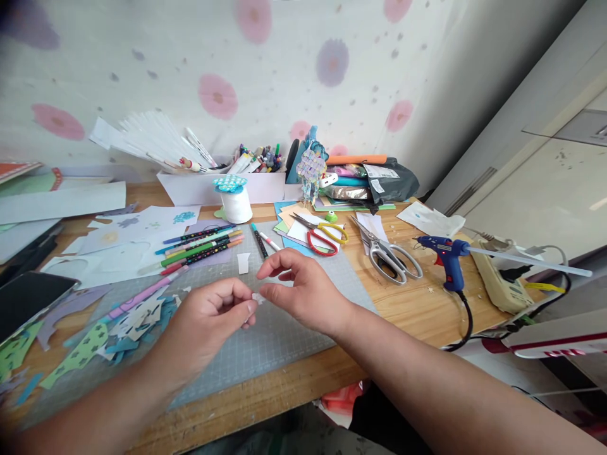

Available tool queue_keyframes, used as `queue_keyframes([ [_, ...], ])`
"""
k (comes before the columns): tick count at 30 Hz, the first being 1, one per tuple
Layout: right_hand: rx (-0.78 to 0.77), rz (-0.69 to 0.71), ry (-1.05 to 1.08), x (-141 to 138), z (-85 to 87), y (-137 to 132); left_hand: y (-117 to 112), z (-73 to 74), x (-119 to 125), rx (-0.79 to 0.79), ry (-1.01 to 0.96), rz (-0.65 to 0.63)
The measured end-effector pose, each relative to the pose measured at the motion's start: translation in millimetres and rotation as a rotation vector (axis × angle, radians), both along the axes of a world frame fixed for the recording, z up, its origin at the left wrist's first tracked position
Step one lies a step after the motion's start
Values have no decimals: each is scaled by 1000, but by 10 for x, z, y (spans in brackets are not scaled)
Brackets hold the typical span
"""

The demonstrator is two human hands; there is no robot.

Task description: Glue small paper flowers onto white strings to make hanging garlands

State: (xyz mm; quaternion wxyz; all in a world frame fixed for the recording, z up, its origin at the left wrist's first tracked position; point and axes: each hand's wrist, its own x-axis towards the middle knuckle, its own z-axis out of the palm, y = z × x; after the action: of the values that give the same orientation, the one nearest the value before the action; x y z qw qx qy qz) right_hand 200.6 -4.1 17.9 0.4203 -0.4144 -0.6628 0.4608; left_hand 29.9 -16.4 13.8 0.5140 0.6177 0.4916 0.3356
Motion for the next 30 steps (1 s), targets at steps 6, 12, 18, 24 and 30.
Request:
queue_keyframes([
  [6, 13, -11, -66, -31, 18, -17, -3, 14, 5, 13, 24, 9],
  [12, 20, -5, -79, -10, 11, -16, -2, -11, -4, -44, -47, -2],
  [18, -14, -9, -15, -13, -1, -14, 7, -17, -4, -119, -126, 19],
  [24, -5, -21, -64, -37, -13, -26, 5, -5, -3, -143, -167, 28],
  [30, -32, -16, 16, -13, -23, -12, 2, -15, -1, -196, -240, 22],
])
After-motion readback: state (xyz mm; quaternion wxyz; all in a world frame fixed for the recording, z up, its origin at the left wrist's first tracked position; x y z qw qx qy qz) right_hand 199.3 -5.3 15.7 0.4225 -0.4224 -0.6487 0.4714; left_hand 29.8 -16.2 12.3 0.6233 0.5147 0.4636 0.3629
